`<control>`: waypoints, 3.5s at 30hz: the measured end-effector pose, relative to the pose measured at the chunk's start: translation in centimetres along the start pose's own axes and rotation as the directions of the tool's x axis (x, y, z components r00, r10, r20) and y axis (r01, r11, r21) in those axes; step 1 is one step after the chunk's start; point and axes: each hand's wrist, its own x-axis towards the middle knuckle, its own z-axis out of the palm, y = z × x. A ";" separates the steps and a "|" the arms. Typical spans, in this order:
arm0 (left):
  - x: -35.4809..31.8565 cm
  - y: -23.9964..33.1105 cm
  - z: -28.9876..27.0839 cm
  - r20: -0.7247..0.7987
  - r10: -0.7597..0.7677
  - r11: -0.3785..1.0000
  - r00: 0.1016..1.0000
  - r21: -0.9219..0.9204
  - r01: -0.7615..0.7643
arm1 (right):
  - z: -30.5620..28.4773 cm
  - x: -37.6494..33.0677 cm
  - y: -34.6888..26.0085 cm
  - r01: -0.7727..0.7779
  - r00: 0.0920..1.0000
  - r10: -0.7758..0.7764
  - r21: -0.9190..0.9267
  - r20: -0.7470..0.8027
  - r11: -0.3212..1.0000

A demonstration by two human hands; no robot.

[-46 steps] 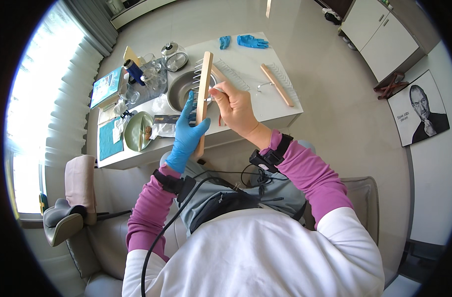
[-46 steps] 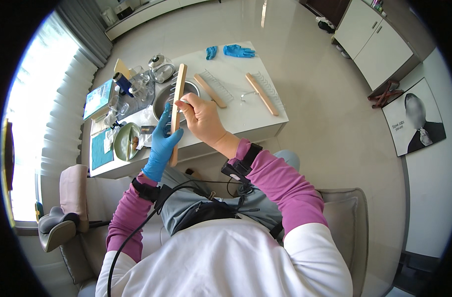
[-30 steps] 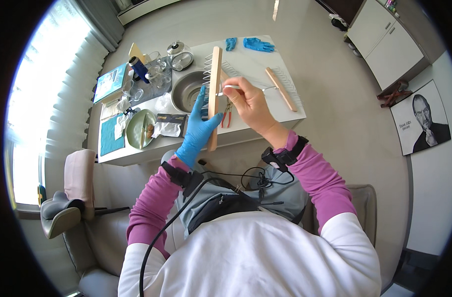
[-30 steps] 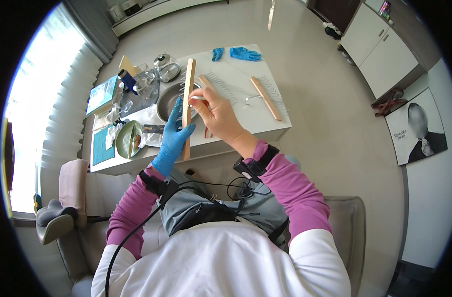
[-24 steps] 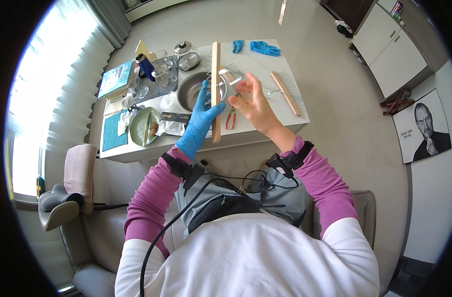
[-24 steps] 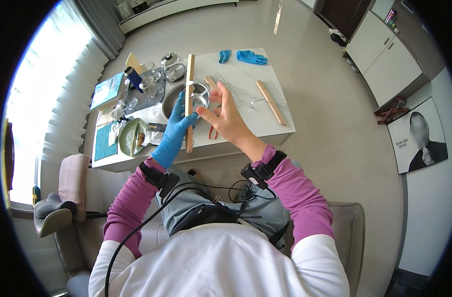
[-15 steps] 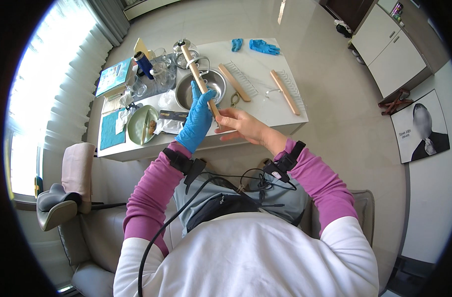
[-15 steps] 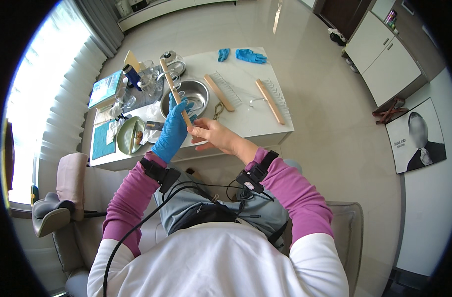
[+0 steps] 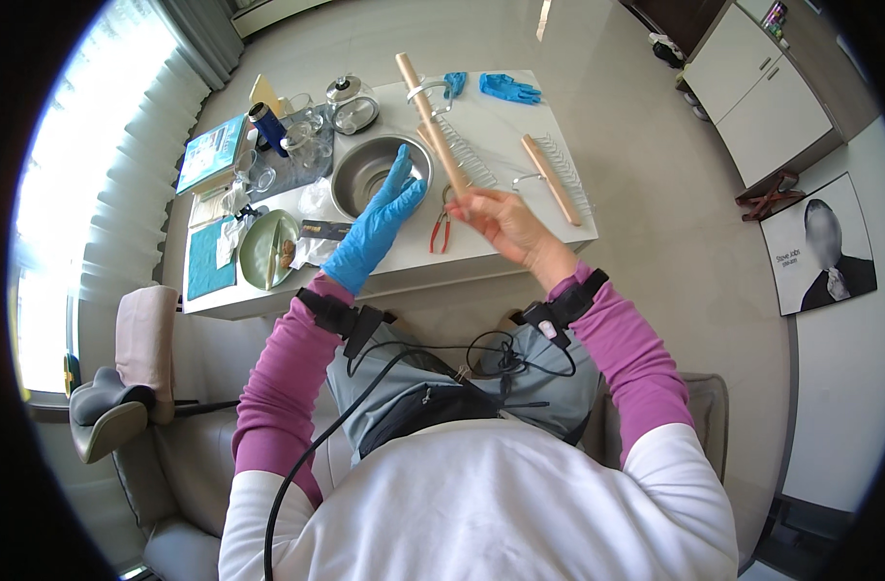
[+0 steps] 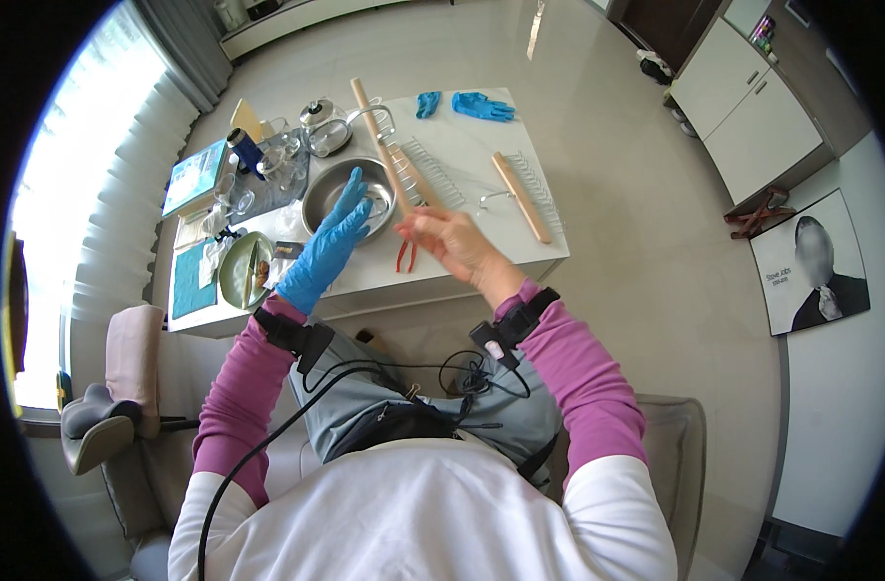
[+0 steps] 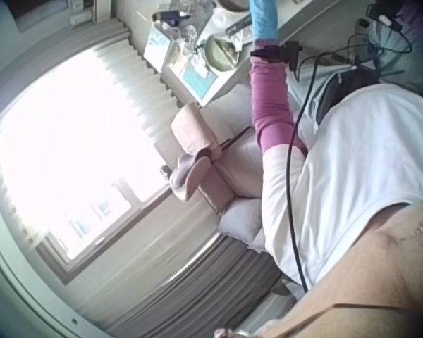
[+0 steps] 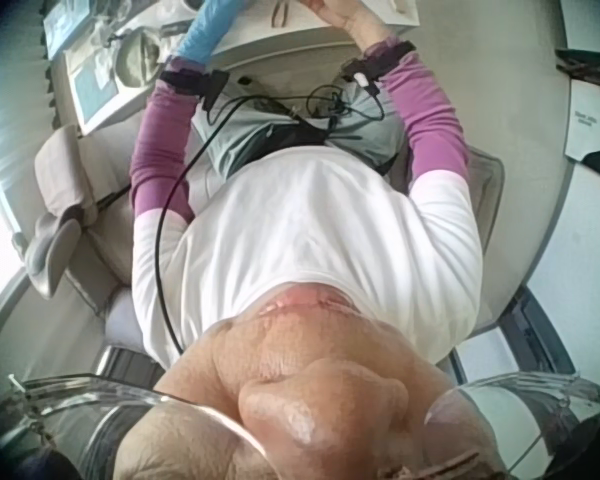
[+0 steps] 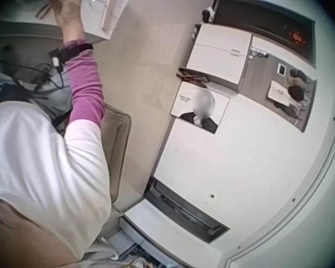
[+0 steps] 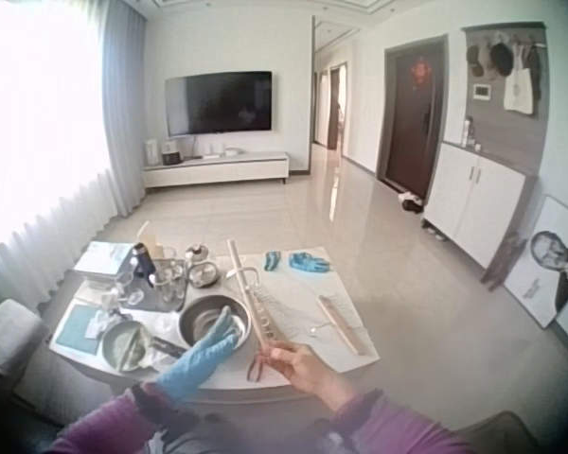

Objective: The person assembles a wooden rack with metal wire hooks. They insert each hook into pre-drilled holes on the wooden base, then bend the wire to secure it in place. The person handles multiple hooks and two wooden racks, placing completed racks on the table.

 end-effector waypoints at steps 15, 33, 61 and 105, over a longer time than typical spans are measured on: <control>-3.5 1.1 -3.1 -0.093 -0.138 0.988 0.986 -0.088 0.130 | -15.3 9.4 -3.6 -0.201 0.801 -0.252 -0.640 -0.543 0.742; -3.6 -0.7 -4.4 -0.157 -0.253 0.965 0.955 -0.116 0.236 | -22.2 12.3 -3.4 -0.431 0.631 -0.549 -0.836 -0.549 0.340; -3.3 -0.9 -4.2 -0.175 -0.238 0.968 0.956 -0.120 0.219 | -23.0 12.9 -0.9 -0.198 0.668 -0.744 -0.967 -0.013 -0.161; -3.4 0.8 -4.0 -0.207 -0.112 0.959 0.972 -0.279 0.051 | -1.7 6.0 -3.9 0.096 0.991 0.010 -0.747 0.136 0.658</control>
